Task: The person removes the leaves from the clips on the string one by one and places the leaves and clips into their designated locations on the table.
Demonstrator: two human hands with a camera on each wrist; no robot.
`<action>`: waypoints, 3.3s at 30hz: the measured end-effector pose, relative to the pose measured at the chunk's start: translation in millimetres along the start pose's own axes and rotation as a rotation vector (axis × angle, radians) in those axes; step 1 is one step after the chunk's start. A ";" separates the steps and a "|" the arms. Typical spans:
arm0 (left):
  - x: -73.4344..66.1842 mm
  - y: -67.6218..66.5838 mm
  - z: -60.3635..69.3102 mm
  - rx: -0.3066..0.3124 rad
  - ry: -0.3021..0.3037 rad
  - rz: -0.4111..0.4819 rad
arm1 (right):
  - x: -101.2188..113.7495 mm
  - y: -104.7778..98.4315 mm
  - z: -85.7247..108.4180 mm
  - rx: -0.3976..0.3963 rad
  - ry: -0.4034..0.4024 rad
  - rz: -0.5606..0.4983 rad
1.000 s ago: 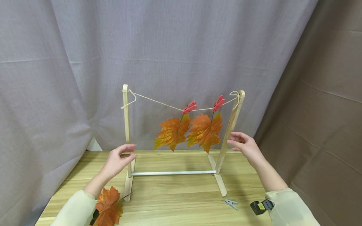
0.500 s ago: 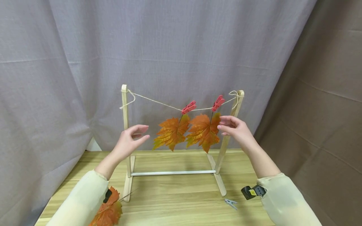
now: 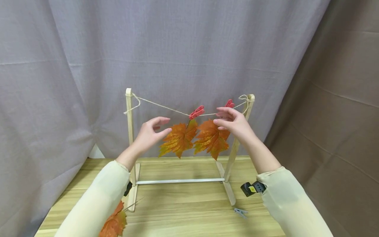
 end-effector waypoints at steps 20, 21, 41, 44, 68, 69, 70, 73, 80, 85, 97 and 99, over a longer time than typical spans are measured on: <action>-16.4 51.1 -25.0 0.112 -0.048 0.024 | 24.2 39.9 -16.3 0.030 0.021 0.052; -16.9 53.5 -25.0 0.118 -0.050 0.028 | 24.1 40.4 -17.3 0.023 0.020 0.063; -19.7 66.2 -22.1 0.053 -0.004 -0.040 | 33.0 36.6 -17.8 -0.054 -0.060 0.202; -19.7 65.3 -21.2 0.058 -0.004 -0.041 | 38.0 35.1 -17.8 -0.086 -0.107 0.219; -10.6 50.0 -22.0 0.063 -0.001 -0.058 | 59.4 7.6 -22.0 -0.267 -0.177 0.012; -10.1 49.0 -21.8 0.063 -0.001 -0.058 | 59.1 6.4 -21.8 -0.267 -0.173 0.016; -9.6 47.8 -21.5 0.064 0.000 -0.057 | 58.3 5.1 -21.8 -0.265 -0.170 0.021; -7.6 44.2 -20.0 0.074 0.000 -0.050 | 55.2 1.3 -20.0 -0.254 -0.157 0.037; 1.6 35.7 -15.4 0.091 -0.027 -0.050 | 47.2 -9.0 -13.7 -0.235 -0.147 0.073; 5.7 32.3 -10.0 0.110 -0.022 -0.044 | 38.4 -20.8 -8.1 -0.222 -0.138 0.014; 18.1 23.4 3.6 0.156 -0.025 -0.032 | 4.9 -57.9 7.9 -0.230 -0.110 0.029; 21.0 22.2 6.9 0.171 -0.035 -0.025 | -2.3 -62.8 11.4 -0.225 -0.096 0.022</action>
Point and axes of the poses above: each hand's wrist, its own z-axis away from the middle knuckle, its own y-axis out of the palm, x = y × z, the point moved 9 cm from there along -z, towards the middle knuckle, and after that the axes turned 14 degrees about -x, right-handed, at the moved point
